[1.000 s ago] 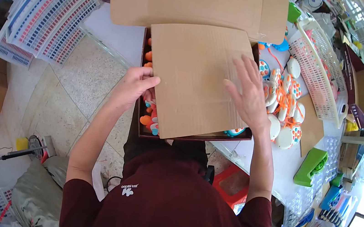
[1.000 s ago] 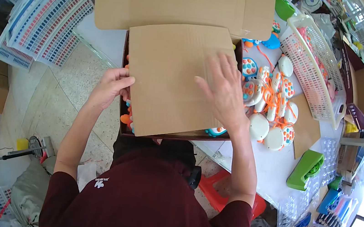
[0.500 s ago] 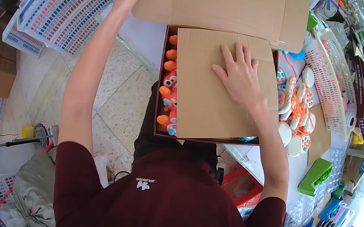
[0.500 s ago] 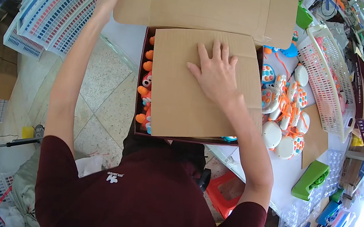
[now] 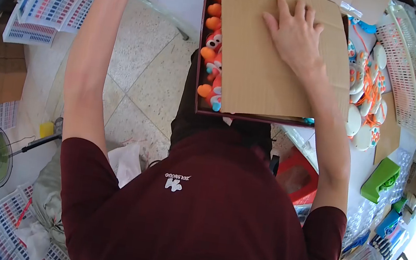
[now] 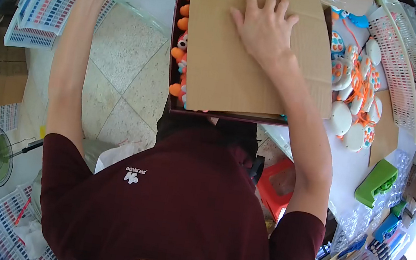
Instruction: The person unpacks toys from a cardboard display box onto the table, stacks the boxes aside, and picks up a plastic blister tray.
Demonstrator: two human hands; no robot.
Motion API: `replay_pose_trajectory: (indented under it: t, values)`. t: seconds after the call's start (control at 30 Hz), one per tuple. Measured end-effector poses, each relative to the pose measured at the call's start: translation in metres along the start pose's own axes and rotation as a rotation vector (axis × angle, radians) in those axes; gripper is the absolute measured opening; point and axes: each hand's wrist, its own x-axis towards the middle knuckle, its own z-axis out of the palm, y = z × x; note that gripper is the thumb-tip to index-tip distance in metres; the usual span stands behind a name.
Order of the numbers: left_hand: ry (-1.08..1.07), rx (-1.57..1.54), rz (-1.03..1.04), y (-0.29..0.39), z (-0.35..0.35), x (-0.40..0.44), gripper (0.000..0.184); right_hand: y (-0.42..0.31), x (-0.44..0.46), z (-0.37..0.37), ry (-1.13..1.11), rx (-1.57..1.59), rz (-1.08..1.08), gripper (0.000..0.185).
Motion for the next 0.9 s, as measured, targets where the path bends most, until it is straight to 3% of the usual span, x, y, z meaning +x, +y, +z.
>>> replay_pose_trajectory:
  t: [0.07, 0.2, 0.27, 0.3, 0.37, 0.4, 0.47, 0.5, 0.57, 0.67, 0.77, 0.8, 0.83, 0.9]
  values:
    - [-0.012, 0.163, 0.134, 0.013, -0.009, -0.022, 0.028, 0.001, -0.001, 0.006, 0.112, -0.019, 0.0, 0.051]
    - [-0.045, 0.058, 0.148, 0.044, -0.014, -0.071, 0.031, 0.0, 0.002, -0.011, 0.084, 0.032, -0.012, 0.05]
    - [-0.435, -0.902, -0.3, 0.043, -0.039, -0.078, 0.031, 0.003, 0.002, -0.013, 0.049, 0.103, -0.038, 0.047]
    - [-0.433, -0.902, -0.297, 0.047, -0.036, -0.088, 0.031, 0.0, 0.001, -0.024, 0.051, 0.102, -0.041, 0.047]
    - [-0.099, 0.387, 0.163, 0.06, -0.024, -0.11, 0.032, -0.004, 0.0, -0.05, -0.155, 0.278, 0.07, 0.047]
    - [-0.094, 0.384, 0.172, 0.064, -0.028, -0.116, 0.032, 0.002, -0.004, -0.041, -0.145, 0.274, 0.067, 0.047]
    - [-0.123, 0.474, 0.256, 0.064, -0.032, -0.128, 0.031, 0.026, -0.015, -0.012, 0.452, 0.749, -0.389, 0.045]
    - [-0.127, 0.456, 0.266, 0.055, -0.04, -0.129, 0.031, 0.03, -0.022, -0.018, 0.458, 0.729, -0.386, 0.045]
    - [-0.207, 0.539, 0.271, 0.028, -0.062, -0.128, 0.035, 0.037, -0.043, -0.033, 0.234, 0.19, -0.161, 0.043]
    - [-0.223, 0.333, 0.237, 0.019, -0.062, -0.146, 0.029, 0.062, -0.1, -0.059, 0.214, 0.13, -0.097, 0.04]
    - [-0.216, 0.487, 0.197, 0.027, -0.063, -0.152, 0.031, 0.096, -0.16, -0.07, 0.199, 0.276, 0.098, 0.035]
    - [-0.189, 0.5, 0.202, 0.033, -0.061, -0.153, 0.031, 0.115, -0.178, -0.064, 0.145, 0.355, 0.269, 0.032]
    - [-0.176, 0.43, 0.182, 0.042, -0.052, -0.154, 0.028, 0.12, -0.189, -0.076, 0.11, 0.546, 0.417, 0.033]
    - [-0.201, 0.356, 0.184, 0.044, -0.049, -0.146, 0.026, 0.137, -0.203, -0.083, 0.166, 0.76, 0.518, 0.035]
